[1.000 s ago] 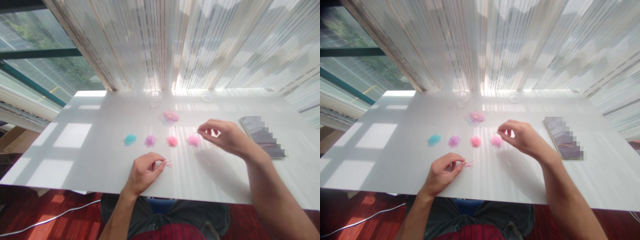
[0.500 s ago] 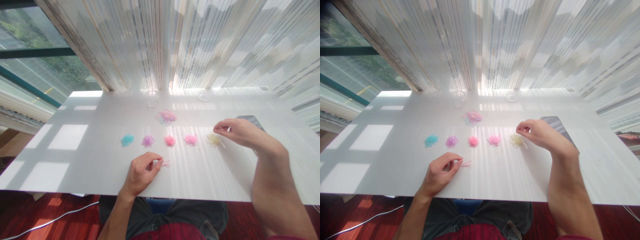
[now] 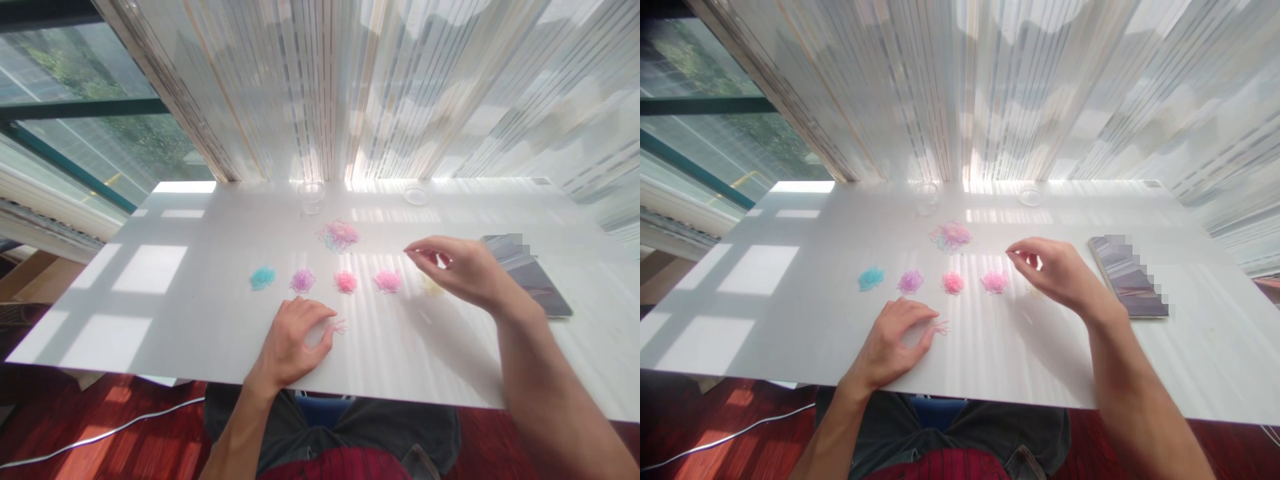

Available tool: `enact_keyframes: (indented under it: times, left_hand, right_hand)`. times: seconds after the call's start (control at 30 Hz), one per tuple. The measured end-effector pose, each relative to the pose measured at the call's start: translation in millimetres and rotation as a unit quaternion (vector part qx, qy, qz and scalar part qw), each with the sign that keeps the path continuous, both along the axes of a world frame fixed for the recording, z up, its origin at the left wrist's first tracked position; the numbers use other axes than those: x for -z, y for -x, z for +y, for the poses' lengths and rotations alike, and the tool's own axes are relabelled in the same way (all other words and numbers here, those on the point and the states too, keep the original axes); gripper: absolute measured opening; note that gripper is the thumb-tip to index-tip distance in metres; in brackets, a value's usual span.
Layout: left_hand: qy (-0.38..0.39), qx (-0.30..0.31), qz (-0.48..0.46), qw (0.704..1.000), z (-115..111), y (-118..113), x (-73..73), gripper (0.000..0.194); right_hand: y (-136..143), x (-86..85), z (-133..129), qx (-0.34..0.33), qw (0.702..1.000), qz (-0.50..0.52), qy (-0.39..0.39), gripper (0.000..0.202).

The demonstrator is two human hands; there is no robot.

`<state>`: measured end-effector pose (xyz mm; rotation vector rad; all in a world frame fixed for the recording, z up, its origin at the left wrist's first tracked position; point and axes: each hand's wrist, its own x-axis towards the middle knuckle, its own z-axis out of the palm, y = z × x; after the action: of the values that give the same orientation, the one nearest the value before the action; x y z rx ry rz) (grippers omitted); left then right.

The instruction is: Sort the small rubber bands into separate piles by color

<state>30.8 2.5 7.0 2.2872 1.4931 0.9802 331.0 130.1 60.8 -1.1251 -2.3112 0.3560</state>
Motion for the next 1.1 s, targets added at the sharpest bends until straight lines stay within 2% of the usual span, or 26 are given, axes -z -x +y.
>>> enact_keyframes:
  times: [0.13, 0.2, 0.3, 0.53, 1.1]
  left_hand:
    - [0.024, 0.004, 0.032, 0.999, -1, -2, -2.5, 0.023]
    - [0.022, 0.000, 0.033, 0.999, -1, -3, -2.3, 0.019]
    - [0.020, -0.001, 0.033, 0.999, 0, -3, -1.1, 0.014]
    - [0.025, 0.013, 0.015, 0.999, 1, -1, -0.2, 0.007]
    - [0.007, 0.017, -0.024, 1.000, 0, 1, 2.1, 0.005]
  right_hand:
    - [41, 7.9, -22, -0.133, 0.990, 0.032, -0.023, 0.015]
    - [57, 14.4, -32, -0.199, 0.980, 0.014, 0.006, 0.014]
    - [72, 23.9, -42, -0.256, 0.964, -0.035, 0.063, 0.010]
    - [81, 36.5, -48, -0.257, 0.961, -0.035, 0.101, 0.010]
    - [81, 33.6, -45, -0.257, 0.957, 0.000, 0.136, 0.008]
